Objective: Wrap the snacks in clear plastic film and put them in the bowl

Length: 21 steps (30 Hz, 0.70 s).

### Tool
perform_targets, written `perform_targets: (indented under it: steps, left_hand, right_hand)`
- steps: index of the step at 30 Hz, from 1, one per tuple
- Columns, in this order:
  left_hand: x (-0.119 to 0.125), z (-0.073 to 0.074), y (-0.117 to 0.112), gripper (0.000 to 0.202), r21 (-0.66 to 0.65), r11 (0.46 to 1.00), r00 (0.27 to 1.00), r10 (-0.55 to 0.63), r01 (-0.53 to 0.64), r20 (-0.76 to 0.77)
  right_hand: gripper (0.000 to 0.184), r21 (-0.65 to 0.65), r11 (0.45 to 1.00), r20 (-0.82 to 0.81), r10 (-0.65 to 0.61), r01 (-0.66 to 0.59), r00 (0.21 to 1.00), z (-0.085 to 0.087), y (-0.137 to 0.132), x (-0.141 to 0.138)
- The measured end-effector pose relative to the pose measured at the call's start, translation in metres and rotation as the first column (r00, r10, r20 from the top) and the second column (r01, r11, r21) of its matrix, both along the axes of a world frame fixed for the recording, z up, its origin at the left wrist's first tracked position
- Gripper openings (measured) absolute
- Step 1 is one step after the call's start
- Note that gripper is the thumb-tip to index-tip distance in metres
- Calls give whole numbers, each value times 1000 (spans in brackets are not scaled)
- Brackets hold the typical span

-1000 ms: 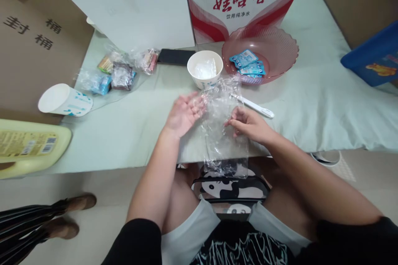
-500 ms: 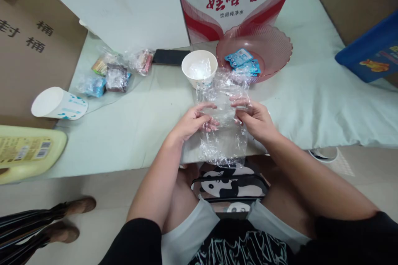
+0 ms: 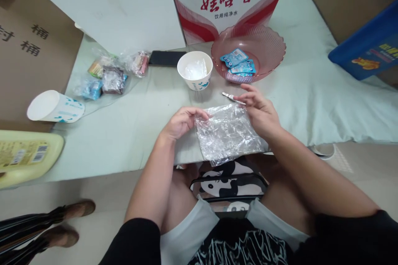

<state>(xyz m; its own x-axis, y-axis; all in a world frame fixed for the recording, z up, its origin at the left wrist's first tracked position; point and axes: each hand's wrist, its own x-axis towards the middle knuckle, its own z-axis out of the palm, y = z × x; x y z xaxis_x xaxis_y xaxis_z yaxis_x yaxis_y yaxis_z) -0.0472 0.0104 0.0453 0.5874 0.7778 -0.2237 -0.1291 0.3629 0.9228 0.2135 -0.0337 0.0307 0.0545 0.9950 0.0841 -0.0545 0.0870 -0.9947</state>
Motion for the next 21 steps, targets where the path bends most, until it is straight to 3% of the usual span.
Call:
perform_targets:
  steps: [3,6,8,11,14,17,19,21]
  left_hand:
    - [1,-3,0,16,125,992,992,50,-35,-118]
    - [4,-2,-2,18,276,961,972,90,-28,-215]
    - [6,0,-4,22,290,953,978,134,-84,-159]
    - [9,1,-8,47,127,970,975,215,-206,-62]
    - [15,1,-11,68,-95,983,982,146,-158,-121]
    - [21,1,-12,53,-169,964,970,177,-205,-164]
    - [24,2,-11,40,-164,939,950,282,-302,-136]
    - [24,4,-10,38,-160,927,940,325,-338,-103]
  right_hand:
    - [32,-92,995,-91,-31,23,995,-7,4,-2]
    - [63,-142,981,26,137,-132,990,-6,1,-7]
    - [67,-173,962,118,231,-209,966,-2,-3,-10]
    - [50,-131,974,151,203,-184,968,5,-6,-12]
    - [51,-76,996,78,47,-41,996,6,-3,-13]
    - [64,-118,993,-79,-30,20,996,3,-1,-15]
    - [60,-176,982,-111,53,-72,992,3,-1,-17]
    - [41,-235,953,-55,181,-189,982,6,-3,-19]
